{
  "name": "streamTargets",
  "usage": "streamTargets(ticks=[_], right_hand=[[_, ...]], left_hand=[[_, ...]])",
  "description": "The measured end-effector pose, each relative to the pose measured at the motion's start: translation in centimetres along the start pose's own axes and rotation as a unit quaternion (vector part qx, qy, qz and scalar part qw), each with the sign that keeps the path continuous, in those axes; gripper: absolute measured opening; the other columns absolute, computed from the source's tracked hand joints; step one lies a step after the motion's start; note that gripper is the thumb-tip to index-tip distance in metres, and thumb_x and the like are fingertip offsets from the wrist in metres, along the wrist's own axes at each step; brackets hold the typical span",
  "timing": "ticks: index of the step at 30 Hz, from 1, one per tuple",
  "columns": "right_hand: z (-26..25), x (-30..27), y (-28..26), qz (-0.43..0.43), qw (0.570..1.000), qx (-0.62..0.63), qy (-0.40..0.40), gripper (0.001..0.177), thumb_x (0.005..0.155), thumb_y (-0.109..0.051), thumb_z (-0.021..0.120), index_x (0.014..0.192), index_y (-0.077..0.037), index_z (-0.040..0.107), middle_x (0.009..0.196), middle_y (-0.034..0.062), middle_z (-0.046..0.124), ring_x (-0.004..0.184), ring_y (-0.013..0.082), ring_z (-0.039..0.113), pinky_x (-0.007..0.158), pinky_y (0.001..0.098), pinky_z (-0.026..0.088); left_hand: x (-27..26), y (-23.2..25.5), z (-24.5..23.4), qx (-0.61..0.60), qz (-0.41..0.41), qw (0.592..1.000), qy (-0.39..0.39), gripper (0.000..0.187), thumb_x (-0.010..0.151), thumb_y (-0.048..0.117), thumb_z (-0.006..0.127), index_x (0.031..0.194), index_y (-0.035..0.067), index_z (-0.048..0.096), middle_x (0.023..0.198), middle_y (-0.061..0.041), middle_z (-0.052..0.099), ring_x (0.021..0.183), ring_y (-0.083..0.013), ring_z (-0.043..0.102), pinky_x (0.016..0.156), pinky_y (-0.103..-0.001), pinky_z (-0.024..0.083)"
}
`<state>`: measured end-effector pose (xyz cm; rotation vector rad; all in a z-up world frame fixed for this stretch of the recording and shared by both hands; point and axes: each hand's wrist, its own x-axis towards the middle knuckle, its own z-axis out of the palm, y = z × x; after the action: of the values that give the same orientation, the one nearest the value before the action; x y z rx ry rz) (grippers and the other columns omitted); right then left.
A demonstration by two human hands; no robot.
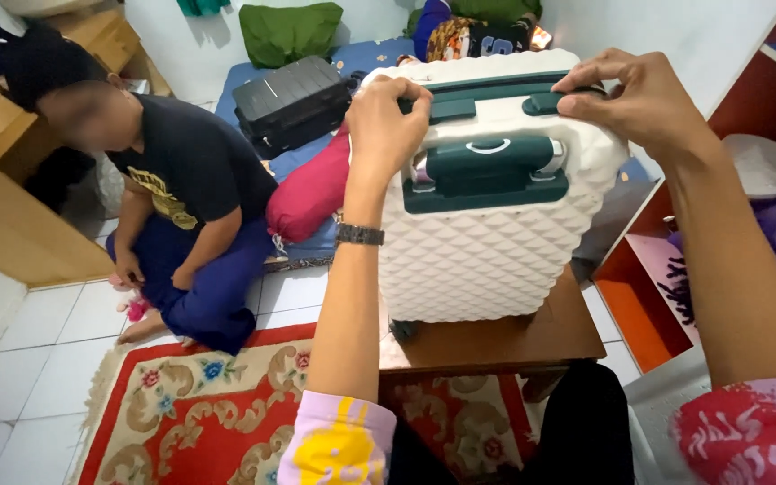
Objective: The person inspects a suitcase on a table and then zips it closed.
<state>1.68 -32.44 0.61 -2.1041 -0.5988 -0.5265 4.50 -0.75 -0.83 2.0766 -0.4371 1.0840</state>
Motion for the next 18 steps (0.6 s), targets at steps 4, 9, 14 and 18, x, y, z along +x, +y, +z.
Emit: streamTargets(ticks=[4,9,14,18], right_hand=[[0.2,0.1,-0.1,-0.030,0.999,-0.010,-0.003,0.030,0.088,-0.025,0.085,0.111,-0.007,0.080,0.109,0.0104,0.071,0.097,0.0214,0.065,0.081,0.0336,0.052],[0.2,-0.2,0.0,-0.042,0.999,-0.002,-0.007,0.034,0.089,-0.028,0.084,0.115,-0.006,0.077,0.114,0.0106,0.069,0.109,0.0235,0.064,0.091,0.0375,0.053],[0.4,-1.0,-0.4,-0.028,0.999,-0.031,-0.003,0.036,0.095,-0.032,0.079,0.119,-0.006,0.075,0.117,0.0123,0.065,0.110,0.0259,0.063,0.093,0.0407,0.051],[0.7,-1.0,-0.3,-0.016,0.997,-0.068,0.011,0.036,0.096,-0.034,0.078,0.121,-0.008,0.073,0.117,0.0115,0.062,0.111,0.0248,0.063,0.097,0.0393,0.053]], left_hand=[[0.1,-0.8,0.7,0.004,-0.004,1.000,0.005,0.013,0.080,0.023,0.072,0.080,0.014,0.080,0.089,-0.010,0.074,0.087,-0.0308,0.071,0.080,-0.042,0.055],[0.0,-0.5,0.3,-0.004,0.021,1.000,-0.010,0.013,0.078,0.024,0.074,0.081,0.013,0.081,0.091,-0.012,0.074,0.087,-0.0316,0.071,0.080,-0.042,0.055],[0.8,-0.5,-2.2,-0.098,-0.007,0.989,-0.111,0.018,0.084,0.022,0.069,0.094,0.014,0.081,0.101,-0.012,0.076,0.094,-0.0264,0.073,0.084,-0.036,0.055],[0.8,-3.5,-3.1,-0.237,-0.101,0.962,-0.087,0.021,0.088,0.010,0.060,0.098,0.009,0.079,0.111,-0.012,0.080,0.104,-0.0224,0.076,0.092,-0.031,0.056]])
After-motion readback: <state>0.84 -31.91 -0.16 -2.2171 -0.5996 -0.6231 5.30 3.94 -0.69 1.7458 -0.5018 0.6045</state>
